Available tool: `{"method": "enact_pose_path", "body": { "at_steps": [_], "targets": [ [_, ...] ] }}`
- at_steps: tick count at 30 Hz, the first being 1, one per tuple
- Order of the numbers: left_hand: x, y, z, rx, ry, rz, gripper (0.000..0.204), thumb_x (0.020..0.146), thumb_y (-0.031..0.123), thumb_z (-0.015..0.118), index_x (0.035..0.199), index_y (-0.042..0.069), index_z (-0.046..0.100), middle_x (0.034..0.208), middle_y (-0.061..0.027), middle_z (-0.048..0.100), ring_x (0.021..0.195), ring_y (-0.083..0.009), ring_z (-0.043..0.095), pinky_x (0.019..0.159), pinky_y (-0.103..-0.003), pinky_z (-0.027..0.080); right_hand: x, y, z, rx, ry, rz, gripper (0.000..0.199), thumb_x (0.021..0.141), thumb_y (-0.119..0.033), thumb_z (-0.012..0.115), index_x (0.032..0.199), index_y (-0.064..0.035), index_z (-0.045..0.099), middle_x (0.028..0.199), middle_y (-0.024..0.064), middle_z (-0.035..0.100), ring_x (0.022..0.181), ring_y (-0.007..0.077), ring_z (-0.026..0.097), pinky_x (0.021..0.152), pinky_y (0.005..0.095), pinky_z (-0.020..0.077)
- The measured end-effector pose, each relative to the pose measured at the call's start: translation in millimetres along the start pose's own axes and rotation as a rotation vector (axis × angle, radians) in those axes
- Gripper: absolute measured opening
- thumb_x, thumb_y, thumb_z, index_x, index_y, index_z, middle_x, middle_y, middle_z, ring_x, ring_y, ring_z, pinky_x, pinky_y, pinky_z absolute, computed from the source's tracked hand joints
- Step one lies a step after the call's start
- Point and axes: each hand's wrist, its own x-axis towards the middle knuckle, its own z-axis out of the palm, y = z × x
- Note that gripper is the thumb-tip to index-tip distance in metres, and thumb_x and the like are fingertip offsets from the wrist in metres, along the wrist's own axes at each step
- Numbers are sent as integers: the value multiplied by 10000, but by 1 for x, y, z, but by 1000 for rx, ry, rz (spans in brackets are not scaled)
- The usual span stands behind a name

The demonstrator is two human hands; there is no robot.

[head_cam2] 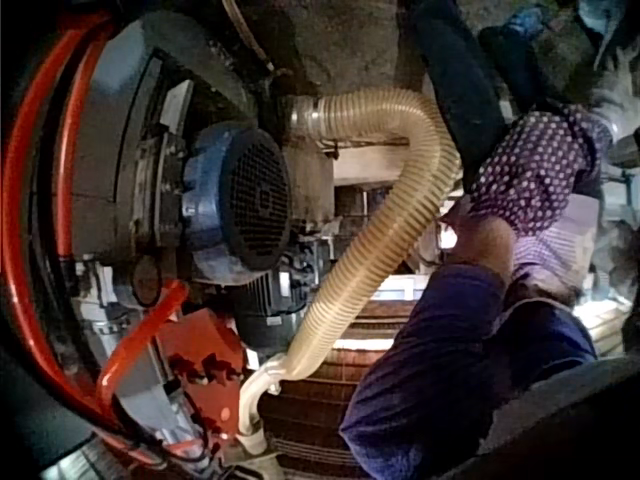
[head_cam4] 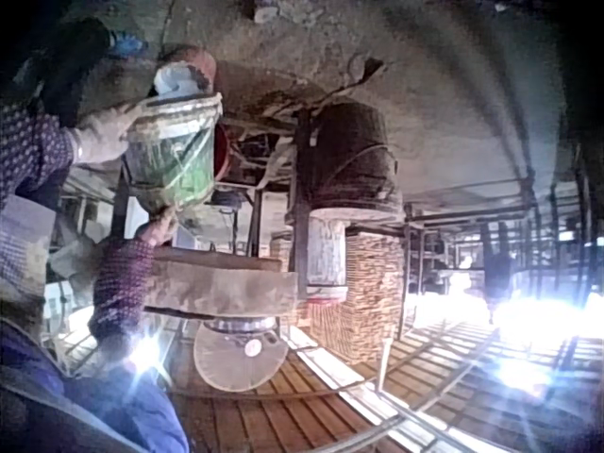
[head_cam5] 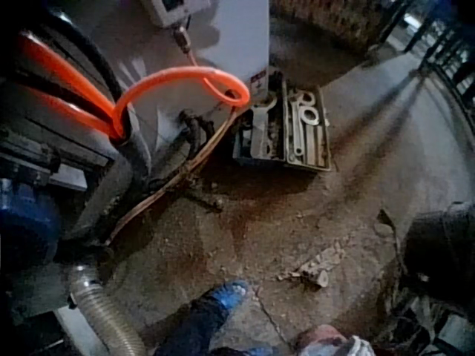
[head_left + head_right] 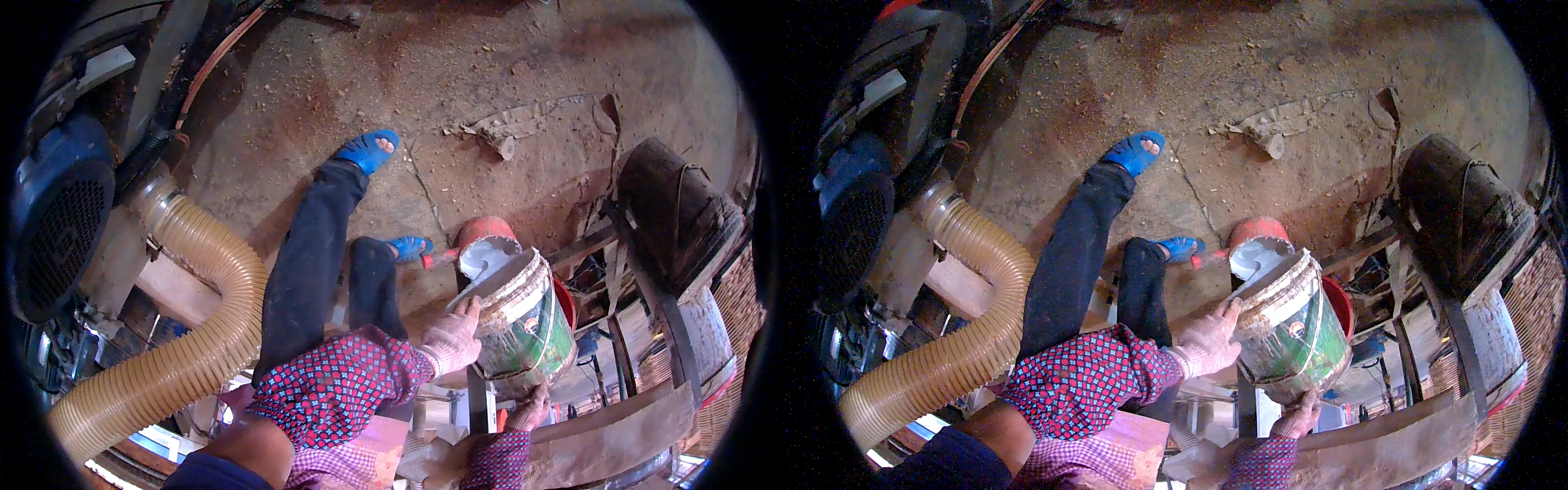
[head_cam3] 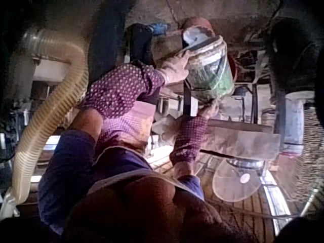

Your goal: The person picks up and stacks long wooden planks on a metal rack in a workshop. Later, the person picks up a bucket of white liquid and pours it into a larger red bucket.

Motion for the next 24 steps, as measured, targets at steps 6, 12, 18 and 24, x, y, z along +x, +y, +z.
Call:
{"method": "enact_pose_path", "body": {
  "at_steps": [6, 12, 18, 24],
  "targets": [
    [12, -3, 10, 58, -7, 59, 768, 817, 275, 580, 1480, 62, 258, 1447, -188, 393, 1135, -367, 555, 921, -473, 470, -6, 0, 2, 67, 14, -25, 453, 896, -308, 656, 1234, -42, 515, 1237, 151, 574, 1052, 299, 603, 848, 452, 535],
    [2, -3, 5, 51, 6, -12, 761, 815, 273, 581, 1479, 76, 265, 1471, -169, 367, 1144, -355, 554, 920, -480, 470, -1, 5, 0, 14, 57, -52, 443, 897, -323, 660, 1201, -27, 531, 1162, 144, 609, 1003, 292, 617, 824, 439, 538],
    [-3, -6, 2, 55, 43, 31, 772, 813, 285, 578, 1482, 83, 252, 1475, -163, 367, 1111, -359, 577, 904, -486, 478, -15, -6, 13, 23, 86, -16, 411, 914, -301, 646, 1196, -22, 537, 1158, 144, 610, 1006, 287, 614, 827, 437, 532],
    [-2, -3, -5, 73, -17, 27, 783, 808, 295, 592, 1483, 95, 249, 1480, -165, 357, 1095, -360, 588, 896, -481, 483, -7, 0, 3, 31, 80, -48, 433, 916, -296, 644, 1229, -19, 530, 1201, 147, 592, 1052, 295, 593, 882, 459, 511]
  ]
}}
